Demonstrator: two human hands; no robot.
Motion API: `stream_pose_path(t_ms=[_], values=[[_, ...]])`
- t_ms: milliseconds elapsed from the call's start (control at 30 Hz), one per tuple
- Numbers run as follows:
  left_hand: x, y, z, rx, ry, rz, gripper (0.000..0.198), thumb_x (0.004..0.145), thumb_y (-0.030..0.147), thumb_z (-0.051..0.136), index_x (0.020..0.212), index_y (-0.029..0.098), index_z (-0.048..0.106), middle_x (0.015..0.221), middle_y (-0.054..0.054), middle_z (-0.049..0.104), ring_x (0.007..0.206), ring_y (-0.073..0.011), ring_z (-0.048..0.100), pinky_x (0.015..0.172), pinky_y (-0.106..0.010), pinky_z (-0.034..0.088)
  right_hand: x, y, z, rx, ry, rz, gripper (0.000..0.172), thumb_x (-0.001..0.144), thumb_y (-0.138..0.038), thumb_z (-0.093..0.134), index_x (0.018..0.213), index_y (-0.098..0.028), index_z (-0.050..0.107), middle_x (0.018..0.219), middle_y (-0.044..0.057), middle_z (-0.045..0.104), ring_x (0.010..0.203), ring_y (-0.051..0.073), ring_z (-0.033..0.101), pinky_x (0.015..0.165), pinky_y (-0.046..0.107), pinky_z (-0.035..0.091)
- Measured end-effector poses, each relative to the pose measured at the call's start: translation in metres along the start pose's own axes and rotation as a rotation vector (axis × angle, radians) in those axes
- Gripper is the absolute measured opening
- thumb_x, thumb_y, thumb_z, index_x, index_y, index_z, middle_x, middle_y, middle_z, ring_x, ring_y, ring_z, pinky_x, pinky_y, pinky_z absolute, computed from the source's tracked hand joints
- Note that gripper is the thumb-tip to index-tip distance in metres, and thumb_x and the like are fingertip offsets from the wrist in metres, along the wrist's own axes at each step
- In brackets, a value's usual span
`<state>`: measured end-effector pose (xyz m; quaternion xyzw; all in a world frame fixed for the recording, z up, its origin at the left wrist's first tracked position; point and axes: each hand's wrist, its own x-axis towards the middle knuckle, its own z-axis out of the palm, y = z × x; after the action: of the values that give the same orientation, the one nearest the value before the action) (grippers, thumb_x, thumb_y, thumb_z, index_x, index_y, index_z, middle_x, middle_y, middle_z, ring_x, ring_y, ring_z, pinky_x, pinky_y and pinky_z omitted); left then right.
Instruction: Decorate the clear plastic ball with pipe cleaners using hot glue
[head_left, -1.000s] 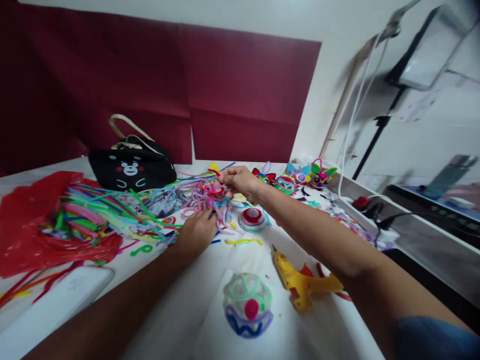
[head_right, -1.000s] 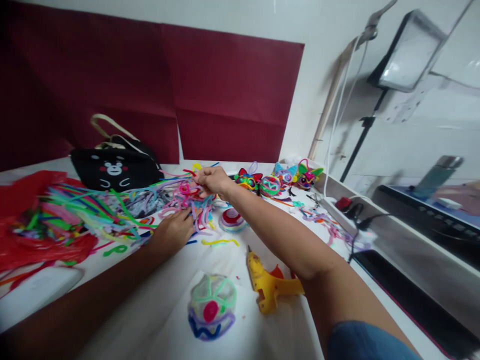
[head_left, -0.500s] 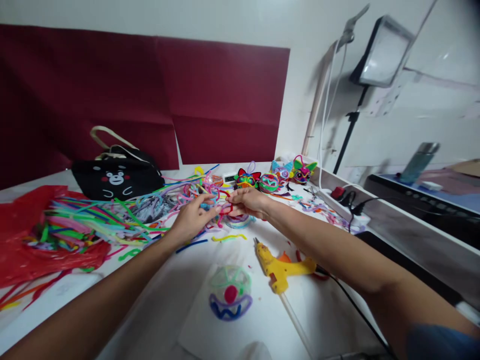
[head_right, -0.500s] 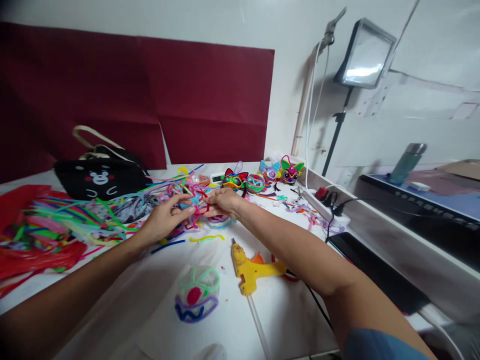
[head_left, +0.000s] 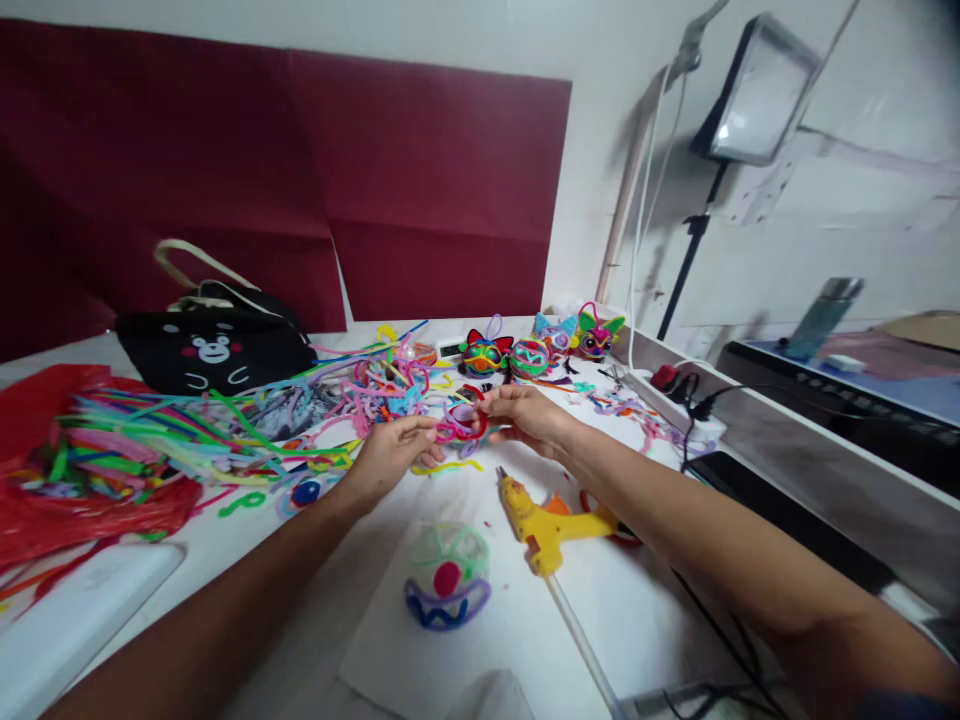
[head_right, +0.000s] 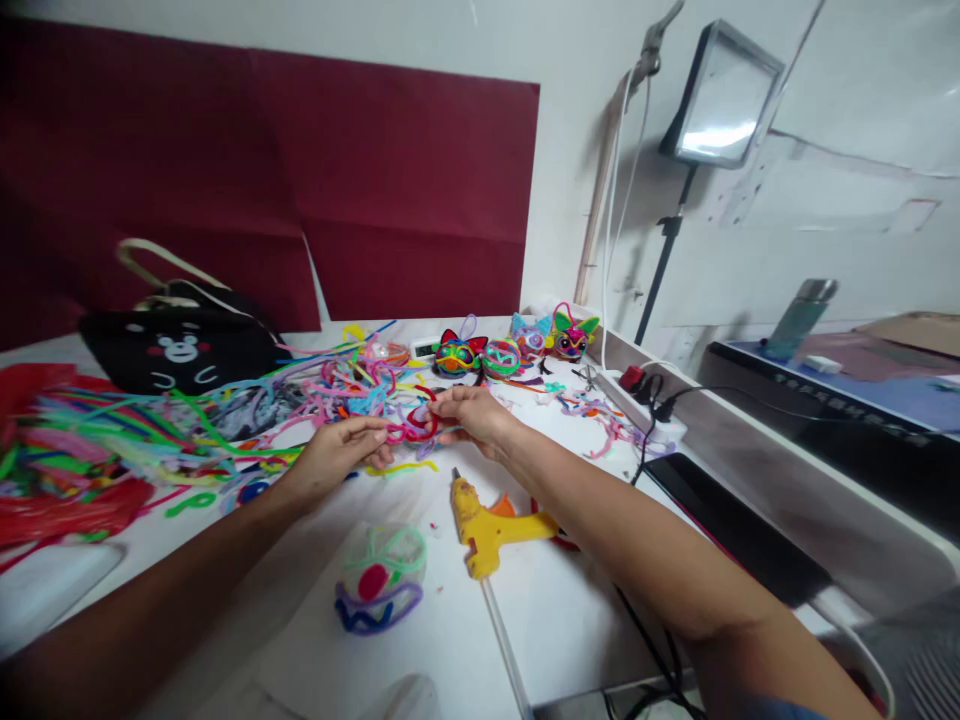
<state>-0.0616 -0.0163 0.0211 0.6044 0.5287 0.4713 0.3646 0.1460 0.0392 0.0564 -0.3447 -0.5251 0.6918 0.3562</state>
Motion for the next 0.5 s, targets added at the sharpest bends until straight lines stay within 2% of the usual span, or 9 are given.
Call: stream_pose_path(t_ms=[267,500], values=[[-0.010,0.000,-0.002,-0.043,0.017,-0.083,0.031,0.069,0.041,0.066,0.082,0.014,0.059,0.056,-0.002,0.067,0.046,-0.0122,0.055,0.048,-0.024,0.044,-0.002,0.010,-0.007,-0.018,0.056,-0.016,0.008,0.073,-0.016,0.071,0.068,-0.015,0.064,0.060,0.000,0.066,0.053,0.009,0.059,0.043,0.017,0.041],[-0.007,-0.005,-0.010,0.001,0.124,-0.099,0.026,0.068,0.041,0.058,0.077,0.017,0.055,0.053,0.001,0.063,0.038,-0.0080,0.045,0.040,-0.021,0.034,-0.002,0.009,-0.019,-0.048,0.105,-0.093,0.017,0.065,-0.024,0.075,0.068,-0.016,0.061,0.058,-0.002,0.065,0.048,0.007,0.052,0.046,0.018,0.041]])
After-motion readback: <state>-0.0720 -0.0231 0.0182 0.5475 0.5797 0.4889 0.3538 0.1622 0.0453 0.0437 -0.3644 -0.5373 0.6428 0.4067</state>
